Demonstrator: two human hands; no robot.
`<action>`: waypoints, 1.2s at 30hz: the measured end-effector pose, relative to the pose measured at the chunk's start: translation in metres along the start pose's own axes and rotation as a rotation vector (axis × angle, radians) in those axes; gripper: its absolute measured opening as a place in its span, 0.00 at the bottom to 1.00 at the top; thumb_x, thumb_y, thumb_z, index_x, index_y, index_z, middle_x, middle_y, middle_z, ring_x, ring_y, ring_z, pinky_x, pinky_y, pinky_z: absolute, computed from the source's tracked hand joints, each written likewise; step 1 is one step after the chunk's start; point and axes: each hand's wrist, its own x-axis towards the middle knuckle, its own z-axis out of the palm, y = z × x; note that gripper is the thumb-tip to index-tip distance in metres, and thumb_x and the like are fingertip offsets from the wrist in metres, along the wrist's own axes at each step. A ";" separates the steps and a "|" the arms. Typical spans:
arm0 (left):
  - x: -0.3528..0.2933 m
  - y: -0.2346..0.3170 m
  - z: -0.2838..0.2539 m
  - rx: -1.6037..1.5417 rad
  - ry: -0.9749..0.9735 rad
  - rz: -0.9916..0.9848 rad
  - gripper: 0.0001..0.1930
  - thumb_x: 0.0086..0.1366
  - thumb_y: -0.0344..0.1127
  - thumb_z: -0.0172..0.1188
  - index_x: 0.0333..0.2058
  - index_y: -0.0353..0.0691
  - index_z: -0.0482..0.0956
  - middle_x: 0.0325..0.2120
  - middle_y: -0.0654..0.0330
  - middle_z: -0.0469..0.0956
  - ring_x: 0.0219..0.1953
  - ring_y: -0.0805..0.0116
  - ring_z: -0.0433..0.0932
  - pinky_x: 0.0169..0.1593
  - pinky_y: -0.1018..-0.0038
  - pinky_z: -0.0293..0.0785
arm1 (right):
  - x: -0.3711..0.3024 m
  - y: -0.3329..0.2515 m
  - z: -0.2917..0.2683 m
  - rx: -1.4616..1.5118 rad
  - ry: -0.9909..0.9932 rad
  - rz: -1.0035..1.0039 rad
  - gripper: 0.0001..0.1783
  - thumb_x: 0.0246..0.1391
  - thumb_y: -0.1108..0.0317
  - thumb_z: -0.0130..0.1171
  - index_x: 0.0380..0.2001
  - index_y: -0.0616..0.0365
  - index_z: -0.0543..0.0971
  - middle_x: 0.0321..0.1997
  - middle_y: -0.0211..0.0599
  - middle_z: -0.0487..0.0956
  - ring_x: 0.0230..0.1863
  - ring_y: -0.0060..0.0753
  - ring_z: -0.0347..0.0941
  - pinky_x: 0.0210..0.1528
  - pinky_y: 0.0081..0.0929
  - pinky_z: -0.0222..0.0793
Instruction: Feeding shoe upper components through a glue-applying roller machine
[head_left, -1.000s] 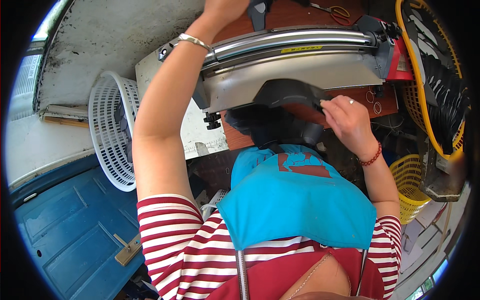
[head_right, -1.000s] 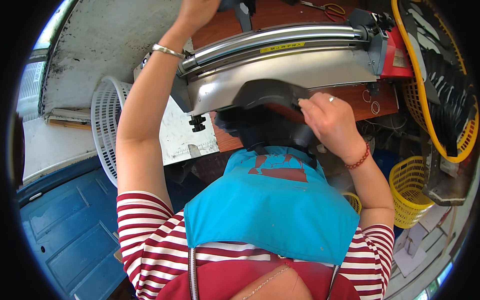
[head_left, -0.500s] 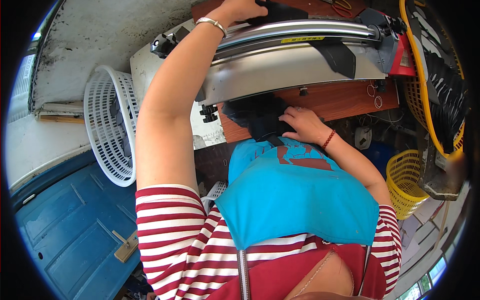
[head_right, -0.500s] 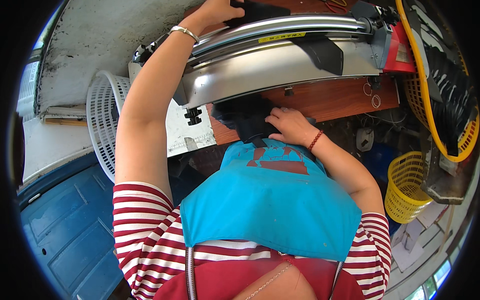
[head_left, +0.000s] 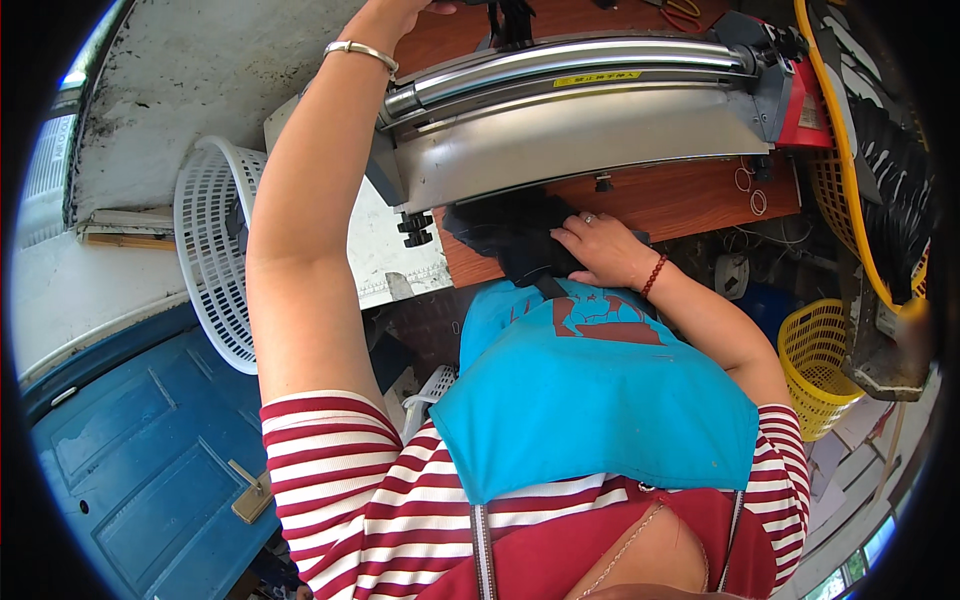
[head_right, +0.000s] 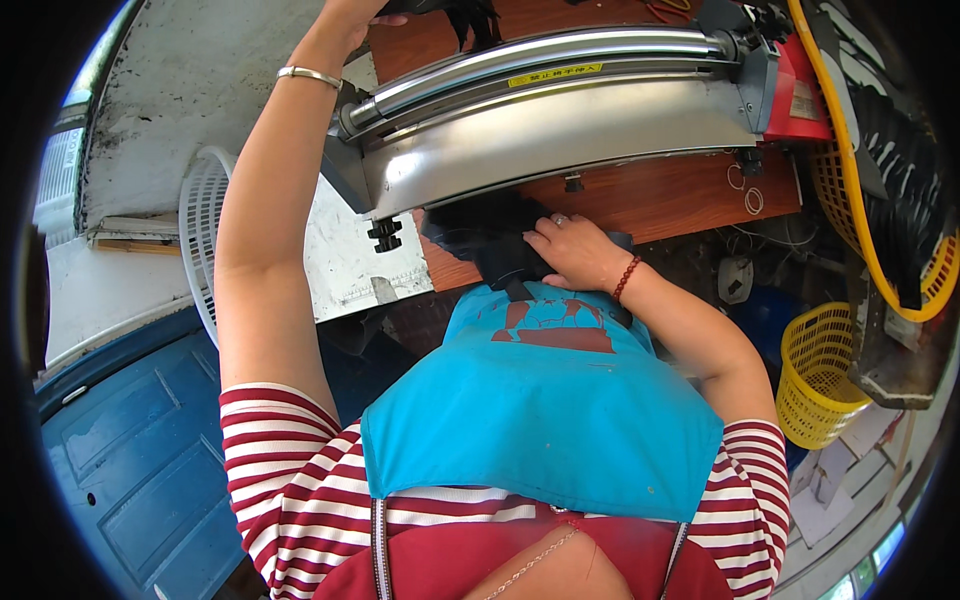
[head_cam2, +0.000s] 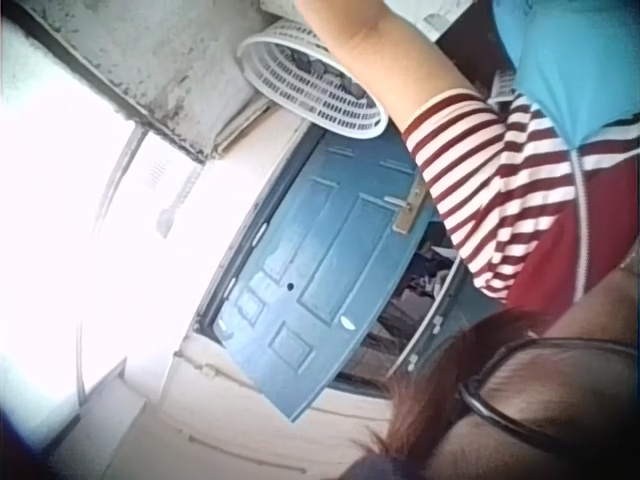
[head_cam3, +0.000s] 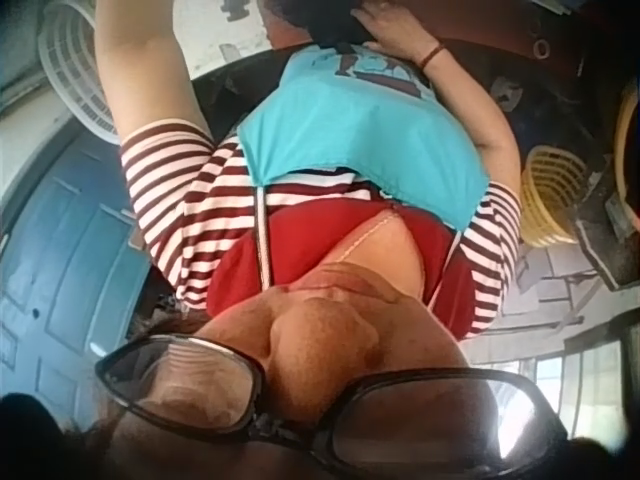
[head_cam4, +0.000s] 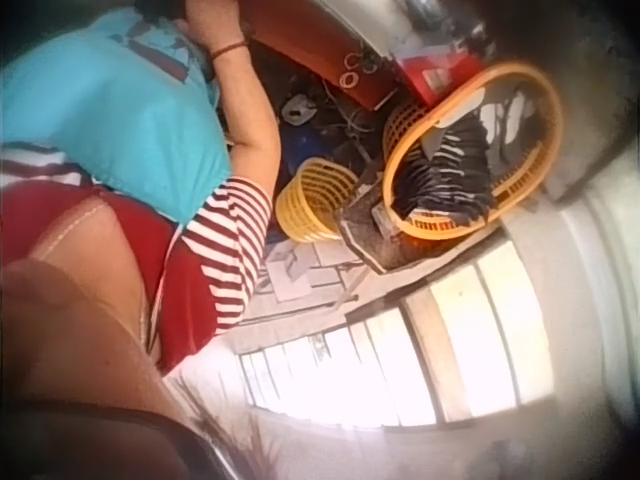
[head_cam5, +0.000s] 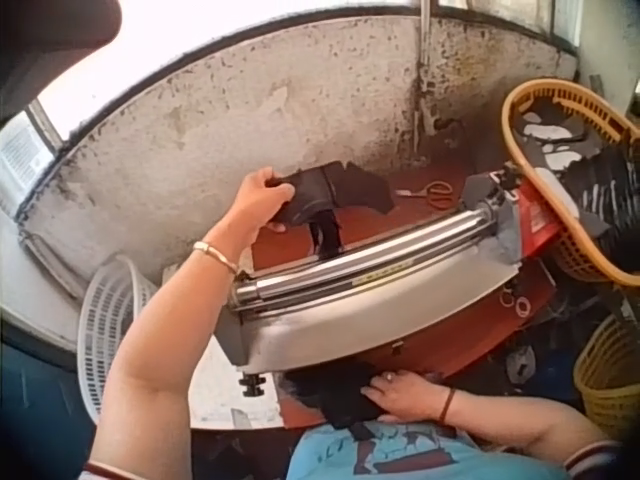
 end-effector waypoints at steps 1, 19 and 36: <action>0.000 -0.001 0.001 -0.020 0.010 0.008 0.10 0.65 0.31 0.60 0.43 0.33 0.77 0.33 0.55 0.80 0.31 0.65 0.80 0.27 0.73 0.80 | -0.001 0.001 0.003 0.003 0.009 -0.025 0.28 0.45 0.59 0.72 0.49 0.57 0.79 0.44 0.40 0.76 0.48 0.44 0.76 0.48 0.39 0.75; 0.006 -0.077 0.069 0.766 -0.420 0.453 0.16 0.66 0.38 0.50 0.39 0.52 0.90 0.42 0.57 0.86 0.45 0.52 0.83 0.52 0.58 0.78 | 0.036 0.022 -0.145 -0.288 0.570 0.176 0.12 0.48 0.73 0.66 0.39 0.56 0.81 0.31 0.33 0.75 0.30 0.38 0.77 0.29 0.34 0.74; 0.019 -0.016 0.019 -0.107 -0.128 -0.001 0.08 0.61 0.29 0.60 0.39 0.39 0.76 0.28 0.59 0.79 0.26 0.66 0.78 0.23 0.70 0.78 | 0.046 -0.002 0.016 0.028 0.219 0.079 0.11 0.54 0.64 0.64 0.39 0.57 0.83 0.34 0.38 0.78 0.33 0.44 0.80 0.34 0.38 0.77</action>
